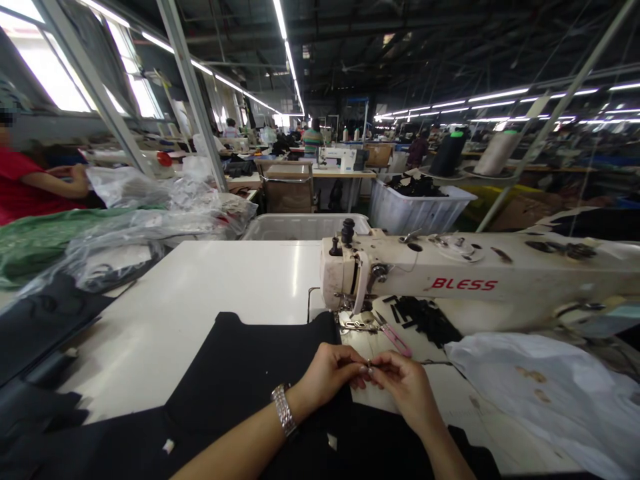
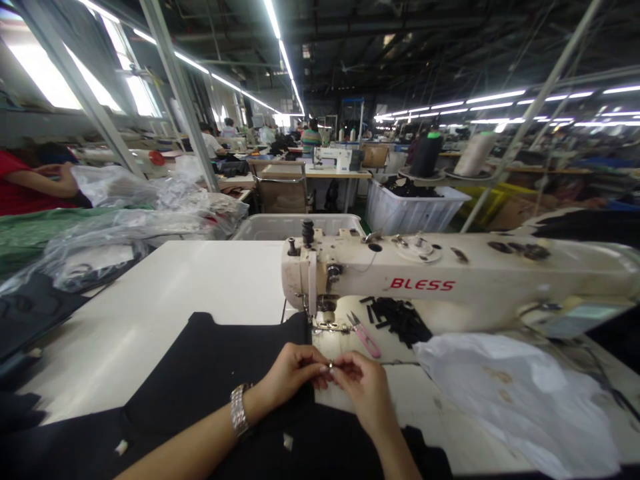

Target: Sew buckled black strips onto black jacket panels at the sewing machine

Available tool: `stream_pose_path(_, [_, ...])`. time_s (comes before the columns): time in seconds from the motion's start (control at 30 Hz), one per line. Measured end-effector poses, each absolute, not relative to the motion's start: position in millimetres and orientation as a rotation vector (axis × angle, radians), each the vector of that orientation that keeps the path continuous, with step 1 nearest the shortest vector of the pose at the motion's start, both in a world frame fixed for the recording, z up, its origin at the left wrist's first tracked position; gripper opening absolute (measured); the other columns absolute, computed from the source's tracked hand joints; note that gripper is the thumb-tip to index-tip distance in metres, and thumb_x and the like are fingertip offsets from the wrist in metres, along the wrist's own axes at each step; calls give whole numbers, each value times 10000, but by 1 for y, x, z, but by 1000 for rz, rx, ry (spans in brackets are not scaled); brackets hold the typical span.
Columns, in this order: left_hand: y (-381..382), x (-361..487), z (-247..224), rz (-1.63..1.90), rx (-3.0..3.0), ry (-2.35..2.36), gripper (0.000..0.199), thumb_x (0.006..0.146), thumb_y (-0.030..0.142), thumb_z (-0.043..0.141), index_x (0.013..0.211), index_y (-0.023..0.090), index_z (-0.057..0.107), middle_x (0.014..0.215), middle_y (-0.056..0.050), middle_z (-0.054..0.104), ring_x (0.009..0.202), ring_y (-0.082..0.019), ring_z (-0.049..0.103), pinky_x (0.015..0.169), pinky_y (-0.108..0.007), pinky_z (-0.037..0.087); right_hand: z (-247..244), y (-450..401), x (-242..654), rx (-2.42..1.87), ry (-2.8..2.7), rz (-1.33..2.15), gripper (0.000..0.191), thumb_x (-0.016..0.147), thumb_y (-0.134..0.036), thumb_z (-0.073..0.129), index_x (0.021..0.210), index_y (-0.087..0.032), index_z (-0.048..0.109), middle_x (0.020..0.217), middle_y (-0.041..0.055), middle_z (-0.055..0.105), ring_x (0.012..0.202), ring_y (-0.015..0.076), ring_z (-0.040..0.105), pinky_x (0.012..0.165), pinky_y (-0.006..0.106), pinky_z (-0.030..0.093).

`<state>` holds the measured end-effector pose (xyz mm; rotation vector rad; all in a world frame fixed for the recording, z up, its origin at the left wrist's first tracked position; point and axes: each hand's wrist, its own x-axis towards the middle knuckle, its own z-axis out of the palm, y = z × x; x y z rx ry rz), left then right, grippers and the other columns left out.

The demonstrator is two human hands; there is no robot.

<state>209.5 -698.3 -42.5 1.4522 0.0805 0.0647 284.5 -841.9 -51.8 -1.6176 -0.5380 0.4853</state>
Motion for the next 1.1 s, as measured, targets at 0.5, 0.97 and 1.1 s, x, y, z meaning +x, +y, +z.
stream_pose_path(0.5, [-686, 206, -39, -17, 1410, -70, 321, 677, 371, 645, 776, 66, 663, 692, -102, 664, 632, -161, 618, 614, -244, 492, -52, -844, 287, -1571, -527, 504, 214, 613, -345, 683, 663, -150, 609, 531, -1, 591, 485, 121, 548, 453, 213, 421])
stream_pose_path(0.97, [-683, 211, -42, 103, 1413, -110, 223, 536, 254, 761, 560, 81, 622, 687, -70, 612, 618, -119, 568, 579, -207, 463, -48, -840, 281, -1691, -597, 539, 196, 578, -304, 707, 552, -165, 572, 484, -5, 586, 458, 123, 543, 455, 213, 436])
stream_pose_path(1.1, [-684, 212, -41, 139, 1378, -71, 259, 555, 289, 749, 534, 83, 594, 705, -83, 623, 638, -135, 578, 592, -224, 464, -42, -842, 278, -1667, -668, 446, 161, 671, -321, 638, 638, -166, 610, 567, 25, 629, 537, 146, 592, 516, 228, 488])
